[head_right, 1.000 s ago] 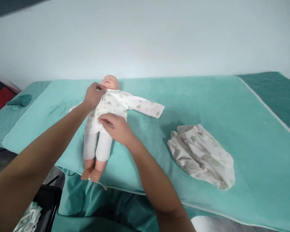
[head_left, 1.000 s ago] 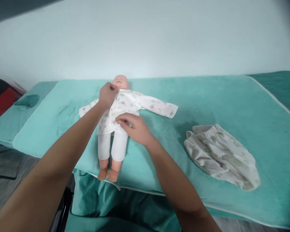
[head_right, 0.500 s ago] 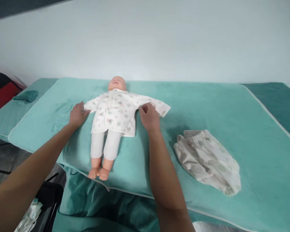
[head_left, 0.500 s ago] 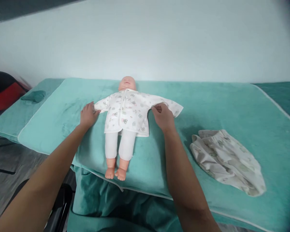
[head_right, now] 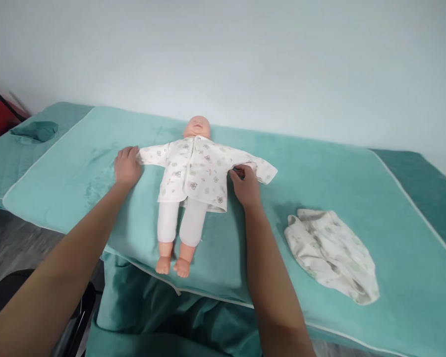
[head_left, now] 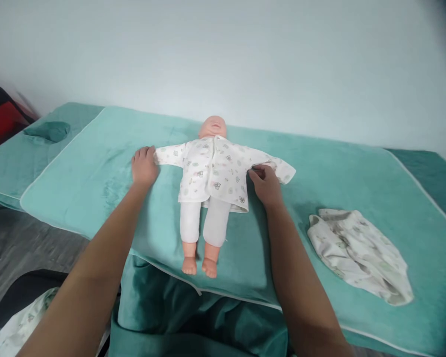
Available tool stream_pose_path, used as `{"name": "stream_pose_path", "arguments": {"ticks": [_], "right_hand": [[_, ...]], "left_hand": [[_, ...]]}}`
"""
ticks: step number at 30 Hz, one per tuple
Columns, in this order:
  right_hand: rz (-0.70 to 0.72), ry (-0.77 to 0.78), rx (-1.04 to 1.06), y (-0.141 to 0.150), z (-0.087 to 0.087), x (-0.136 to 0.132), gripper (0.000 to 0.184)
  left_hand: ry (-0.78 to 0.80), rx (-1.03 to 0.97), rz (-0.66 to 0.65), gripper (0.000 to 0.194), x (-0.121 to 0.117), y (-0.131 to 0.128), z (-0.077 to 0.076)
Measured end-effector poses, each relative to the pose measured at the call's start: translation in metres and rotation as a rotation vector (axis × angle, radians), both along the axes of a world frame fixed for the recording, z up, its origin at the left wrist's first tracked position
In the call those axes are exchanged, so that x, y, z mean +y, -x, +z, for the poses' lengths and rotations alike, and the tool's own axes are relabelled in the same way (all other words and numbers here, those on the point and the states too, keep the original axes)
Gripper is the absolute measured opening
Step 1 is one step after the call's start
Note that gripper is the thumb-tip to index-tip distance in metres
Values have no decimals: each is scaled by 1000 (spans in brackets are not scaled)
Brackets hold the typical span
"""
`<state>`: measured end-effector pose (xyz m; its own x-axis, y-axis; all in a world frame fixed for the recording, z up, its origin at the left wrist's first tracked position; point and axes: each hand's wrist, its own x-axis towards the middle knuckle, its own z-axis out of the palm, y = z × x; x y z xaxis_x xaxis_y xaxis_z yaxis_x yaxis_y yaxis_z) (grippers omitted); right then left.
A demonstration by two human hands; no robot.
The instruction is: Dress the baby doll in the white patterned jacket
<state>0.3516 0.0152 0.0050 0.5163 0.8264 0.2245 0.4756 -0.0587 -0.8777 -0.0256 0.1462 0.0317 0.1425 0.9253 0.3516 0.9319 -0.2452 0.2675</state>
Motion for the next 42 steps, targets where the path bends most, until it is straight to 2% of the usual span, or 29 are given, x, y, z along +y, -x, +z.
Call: {"name": "stream_pose_path", "arguments": {"ticks": [6, 10, 12, 17, 20, 25, 28, 31, 35, 38, 42], "right_hand": [[-192, -8, -39, 2, -6, 6, 23], [-231, 23, -121, 4, -10, 8, 24], [-230, 45, -174, 4, -10, 7, 24], [-167, 112, -278, 6, -6, 4, 24], [-124, 128, -309, 10, -2, 1, 29], [-70, 97, -222, 17, 6, -7, 37], [-5, 116, -188, 19, 11, -9, 46], [31, 143, -205, 22, 13, -5, 53], [97, 201, -277, 36, 13, 2, 58], [58, 251, -335, 52, 16, 2, 60], [-23, 309, -367, 68, 19, -5, 57]], "left_hand": [[-1, -93, 125, 47, -1, 7, -5], [-52, -240, 292, 37, -3, 12, -7], [-56, -320, 322, 33, -3, 15, -9], [-5, -410, 209, 27, -2, 18, -10], [-26, -420, 259, 26, -2, 17, -11], [-75, -440, 309, 27, -4, 19, -12], [-162, -459, 266, 29, -12, 18, -12], [-169, -458, 118, 22, -30, 3, -12], [43, -423, -101, 30, -56, -39, -14], [146, -436, -115, 41, -64, -64, -13], [271, -602, -154, 37, -59, -71, -13]]}}
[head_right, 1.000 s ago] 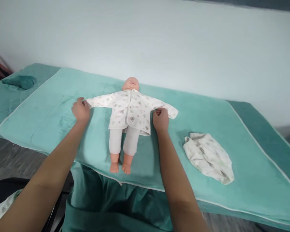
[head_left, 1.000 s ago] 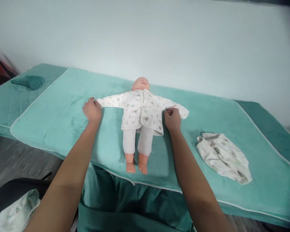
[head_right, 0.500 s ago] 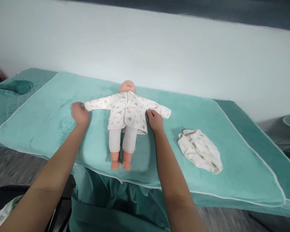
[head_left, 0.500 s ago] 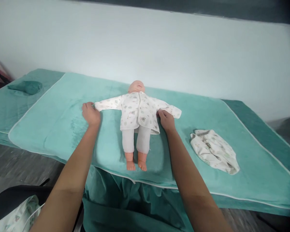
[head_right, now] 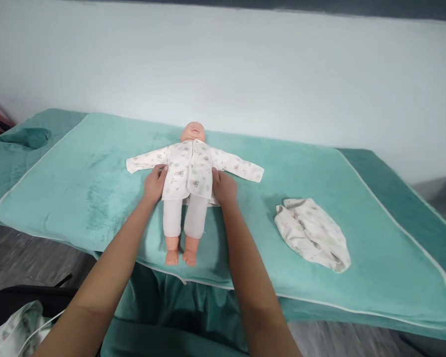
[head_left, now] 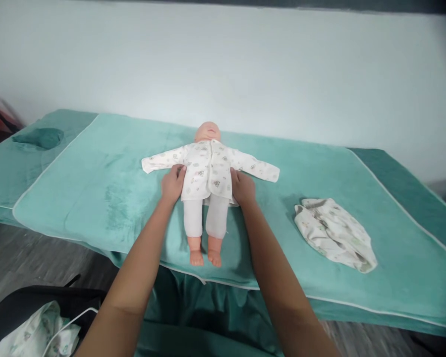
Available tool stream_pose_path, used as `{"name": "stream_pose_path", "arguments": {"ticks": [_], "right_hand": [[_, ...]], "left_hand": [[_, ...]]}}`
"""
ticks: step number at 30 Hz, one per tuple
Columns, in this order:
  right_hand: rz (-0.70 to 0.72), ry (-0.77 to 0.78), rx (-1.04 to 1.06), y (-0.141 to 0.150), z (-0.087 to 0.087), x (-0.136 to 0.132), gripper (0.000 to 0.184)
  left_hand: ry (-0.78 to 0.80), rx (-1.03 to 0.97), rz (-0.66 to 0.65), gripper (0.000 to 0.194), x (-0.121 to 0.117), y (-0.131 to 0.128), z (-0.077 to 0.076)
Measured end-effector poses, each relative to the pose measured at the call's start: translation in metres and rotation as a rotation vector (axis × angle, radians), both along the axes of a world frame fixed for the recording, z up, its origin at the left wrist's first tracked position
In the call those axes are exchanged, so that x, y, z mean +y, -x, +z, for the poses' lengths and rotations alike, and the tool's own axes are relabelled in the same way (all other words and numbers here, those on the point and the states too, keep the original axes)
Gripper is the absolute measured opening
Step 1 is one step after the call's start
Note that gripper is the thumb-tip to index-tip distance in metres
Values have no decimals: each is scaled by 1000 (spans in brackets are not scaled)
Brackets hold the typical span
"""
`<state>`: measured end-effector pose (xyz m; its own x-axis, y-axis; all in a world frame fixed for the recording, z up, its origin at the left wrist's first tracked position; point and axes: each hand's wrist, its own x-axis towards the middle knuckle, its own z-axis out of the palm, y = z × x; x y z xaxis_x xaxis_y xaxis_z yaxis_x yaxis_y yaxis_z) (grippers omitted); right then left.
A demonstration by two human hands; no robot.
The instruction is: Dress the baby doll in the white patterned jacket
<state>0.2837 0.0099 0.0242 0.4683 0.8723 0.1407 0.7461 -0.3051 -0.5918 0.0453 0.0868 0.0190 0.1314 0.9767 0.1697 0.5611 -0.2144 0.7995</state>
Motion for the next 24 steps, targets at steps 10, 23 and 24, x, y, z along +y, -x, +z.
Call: {"name": "stream_pose_path", "arguments": {"ticks": [10, 23, 24], "right_hand": [[-142, -79, 79, 5, -4, -14, 44], [-341, -131, 159, -5, -5, -26, 40], [-322, -186, 142, -4, -5, -28, 38]], "left_hand": [[-246, -277, 216, 25, 3, -8, -4], [-142, -443, 181, 21, 8, -3, -8], [-142, -453, 181, 19, 8, -4, -8]]}}
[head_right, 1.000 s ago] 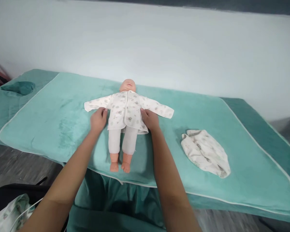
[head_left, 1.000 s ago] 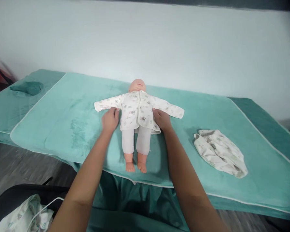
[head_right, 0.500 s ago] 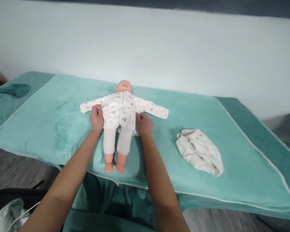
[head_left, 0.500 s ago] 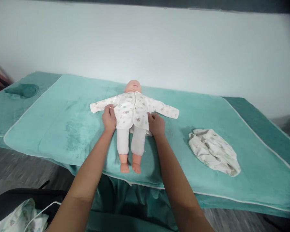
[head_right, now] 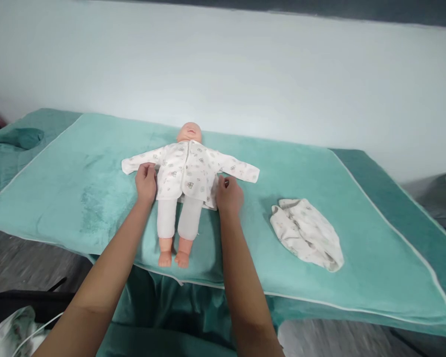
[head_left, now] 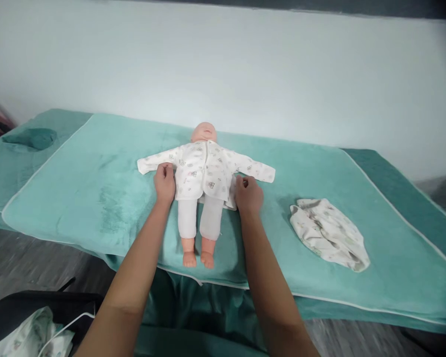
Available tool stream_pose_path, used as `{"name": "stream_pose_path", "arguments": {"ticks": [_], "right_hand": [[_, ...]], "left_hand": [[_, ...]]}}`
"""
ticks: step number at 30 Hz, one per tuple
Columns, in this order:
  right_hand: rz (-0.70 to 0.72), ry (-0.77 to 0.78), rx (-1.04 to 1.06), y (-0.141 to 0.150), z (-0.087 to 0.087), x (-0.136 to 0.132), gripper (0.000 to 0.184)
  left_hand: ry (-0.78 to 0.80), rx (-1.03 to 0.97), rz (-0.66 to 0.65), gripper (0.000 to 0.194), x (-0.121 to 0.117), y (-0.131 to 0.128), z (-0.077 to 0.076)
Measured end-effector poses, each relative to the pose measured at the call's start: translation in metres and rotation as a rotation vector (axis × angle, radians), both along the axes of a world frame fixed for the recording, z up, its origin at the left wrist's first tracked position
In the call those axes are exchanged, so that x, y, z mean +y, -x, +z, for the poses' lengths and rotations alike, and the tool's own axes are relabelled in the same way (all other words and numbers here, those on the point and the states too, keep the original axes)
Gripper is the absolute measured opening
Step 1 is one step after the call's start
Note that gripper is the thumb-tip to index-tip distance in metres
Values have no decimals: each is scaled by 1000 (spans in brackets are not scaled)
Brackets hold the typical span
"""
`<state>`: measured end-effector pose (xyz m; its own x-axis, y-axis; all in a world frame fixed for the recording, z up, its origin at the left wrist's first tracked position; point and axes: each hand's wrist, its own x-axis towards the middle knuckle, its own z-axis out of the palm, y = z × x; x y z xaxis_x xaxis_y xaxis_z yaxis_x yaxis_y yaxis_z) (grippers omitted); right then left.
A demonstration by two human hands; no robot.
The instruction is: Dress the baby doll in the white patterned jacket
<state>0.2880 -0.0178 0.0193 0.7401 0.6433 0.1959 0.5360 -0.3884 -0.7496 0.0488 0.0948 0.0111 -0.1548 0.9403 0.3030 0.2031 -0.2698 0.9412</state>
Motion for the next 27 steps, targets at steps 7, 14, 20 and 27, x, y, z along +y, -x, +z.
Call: {"name": "stream_pose_path", "arguments": {"ticks": [7, 14, 20, 27], "right_hand": [[591, -439, -219, 32, 2, -28, 26], [633, -410, -287, 47, -4, -41, 19], [659, -455, -224, 47, -2, -47, 16], [265, -503, 75, 36, -3, -38, 25]], "left_hand": [[7, 38, -4, 18, -1, -1, 3], [0, 87, -8, 19, -2, -2, 5], [17, 132, 0, 18, -2, -2, 5], [57, 216, -76, 25, -3, -2, 8]]}}
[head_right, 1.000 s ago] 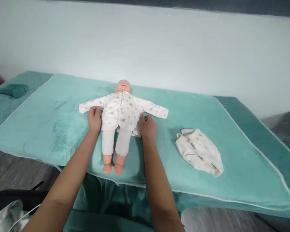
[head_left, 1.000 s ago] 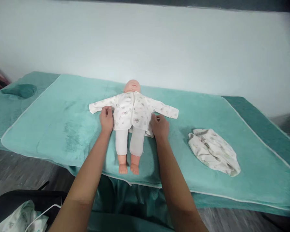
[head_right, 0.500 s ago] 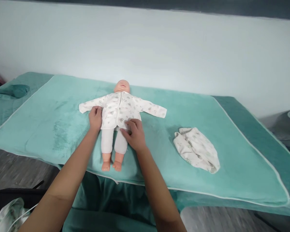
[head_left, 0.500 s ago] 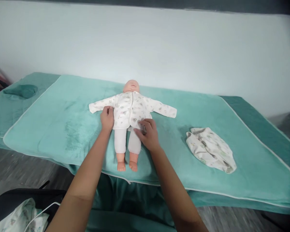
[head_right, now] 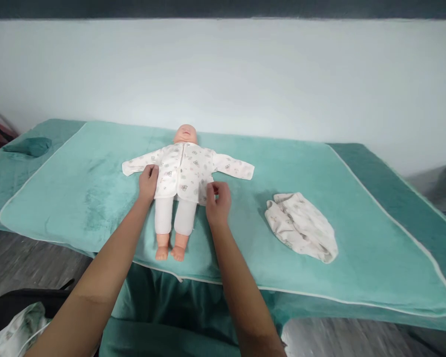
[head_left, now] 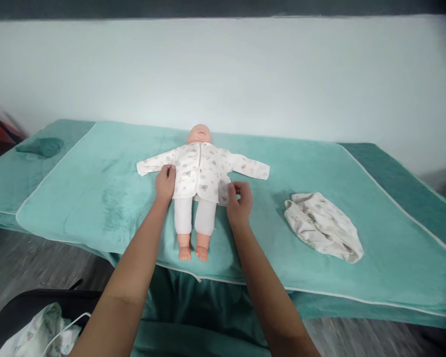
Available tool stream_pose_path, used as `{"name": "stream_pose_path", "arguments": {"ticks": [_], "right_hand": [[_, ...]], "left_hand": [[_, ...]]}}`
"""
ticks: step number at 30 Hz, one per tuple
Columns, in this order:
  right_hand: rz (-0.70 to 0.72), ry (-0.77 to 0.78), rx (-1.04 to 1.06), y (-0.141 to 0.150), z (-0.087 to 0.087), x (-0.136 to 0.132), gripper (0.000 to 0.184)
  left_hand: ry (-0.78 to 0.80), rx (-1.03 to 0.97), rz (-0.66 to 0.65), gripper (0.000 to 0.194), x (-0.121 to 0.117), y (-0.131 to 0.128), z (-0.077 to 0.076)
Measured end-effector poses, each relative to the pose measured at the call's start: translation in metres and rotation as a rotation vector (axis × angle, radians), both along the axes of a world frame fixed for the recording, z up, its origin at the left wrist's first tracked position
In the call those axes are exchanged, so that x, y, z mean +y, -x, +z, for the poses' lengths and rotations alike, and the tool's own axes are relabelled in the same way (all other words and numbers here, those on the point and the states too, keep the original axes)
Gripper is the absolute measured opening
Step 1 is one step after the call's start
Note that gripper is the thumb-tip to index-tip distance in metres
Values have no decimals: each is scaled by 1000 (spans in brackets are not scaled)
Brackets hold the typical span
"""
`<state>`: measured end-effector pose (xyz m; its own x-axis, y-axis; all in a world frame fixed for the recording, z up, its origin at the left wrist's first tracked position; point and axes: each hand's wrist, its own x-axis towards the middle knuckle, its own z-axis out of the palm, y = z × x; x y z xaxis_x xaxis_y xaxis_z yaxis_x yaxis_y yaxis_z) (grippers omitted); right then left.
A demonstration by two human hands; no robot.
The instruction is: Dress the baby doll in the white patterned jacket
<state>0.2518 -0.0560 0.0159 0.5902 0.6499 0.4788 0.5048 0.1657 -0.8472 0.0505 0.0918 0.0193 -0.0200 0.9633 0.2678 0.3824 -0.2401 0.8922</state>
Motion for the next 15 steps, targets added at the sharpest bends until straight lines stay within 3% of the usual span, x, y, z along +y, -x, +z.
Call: {"name": "stream_pose_path", "arguments": {"ticks": [2, 7, 12, 15], "right_hand": [[-57, 76, 189, -5, -4, 10, 33], [130, 193, 260, -10, -8, 31, 59], [274, 171, 274, -16, -6, 55, 61], [332, 151, 246, -22, -7, 66, 56]], "left_hand": [[-3, -28, -62, 28, -1, 0, 3], [56, -136, -181, 39, -9, 3, 8], [230, -453, -391, 62, -23, 8, 7], [293, -522, -497, 82, -29, 9, 9]]}}
